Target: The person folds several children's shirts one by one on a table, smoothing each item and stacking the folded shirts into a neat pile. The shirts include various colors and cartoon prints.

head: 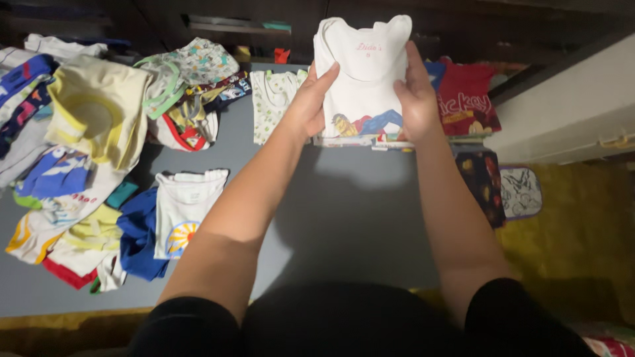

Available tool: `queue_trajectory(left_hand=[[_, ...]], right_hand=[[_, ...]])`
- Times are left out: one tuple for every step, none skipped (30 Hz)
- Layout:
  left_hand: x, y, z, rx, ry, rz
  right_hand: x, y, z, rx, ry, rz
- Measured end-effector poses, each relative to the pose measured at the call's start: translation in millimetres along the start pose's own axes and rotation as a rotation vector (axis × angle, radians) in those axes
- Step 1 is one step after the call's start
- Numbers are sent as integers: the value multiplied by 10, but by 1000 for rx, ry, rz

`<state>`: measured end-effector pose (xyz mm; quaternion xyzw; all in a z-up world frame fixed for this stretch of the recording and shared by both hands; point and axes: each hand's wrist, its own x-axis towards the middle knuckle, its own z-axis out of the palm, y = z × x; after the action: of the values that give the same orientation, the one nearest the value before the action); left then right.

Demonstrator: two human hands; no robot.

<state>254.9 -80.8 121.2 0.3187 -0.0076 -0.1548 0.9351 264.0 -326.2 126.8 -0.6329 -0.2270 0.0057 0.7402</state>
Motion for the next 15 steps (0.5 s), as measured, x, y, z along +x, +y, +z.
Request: queue_trajectory(left_hand=[[126,-53,-52,107,100,15],[230,-112,-125,214,201,30],[281,-194,-220,378,330,-51],[334,-255,-324,541,458,-134],[360,-322,-426,551,469,-142],[319,-416,-524,561,480,-150],[315,-467,-603,574,492,-159],[355,-496,-647,576,400,-6],[363,-532,-669,575,307,145],[365,-548,-677,571,212,294],[357,-556,-670,747,362,243],[340,-563,-645,921,511,185],[307,-576,-605,1093,660,123],[246,-600,-561,1224,631,262],[191,-614,-517,1352,594,407]], right_hand=[[105,177,-52,-91,22,25],[166,387,-57,-183,43,51],[200,550,-109,-275,66,78],[193,700,-146,-391,75,275],[150,838,-157,-506,83,473],[98,926,-193,-509,101,459],[48,993,-213,-510,119,446],[35,1036,-233,-511,138,432],[33,1058,-239,-422,132,351],[21,1059,-238,-333,124,270],[-4,1044,-229,-244,116,193],[-21,1019,-213,-416,137,247],[-26,984,-198,-589,156,301],[-33,954,-165,-762,174,356],[-24,934,-115,-879,172,271]])
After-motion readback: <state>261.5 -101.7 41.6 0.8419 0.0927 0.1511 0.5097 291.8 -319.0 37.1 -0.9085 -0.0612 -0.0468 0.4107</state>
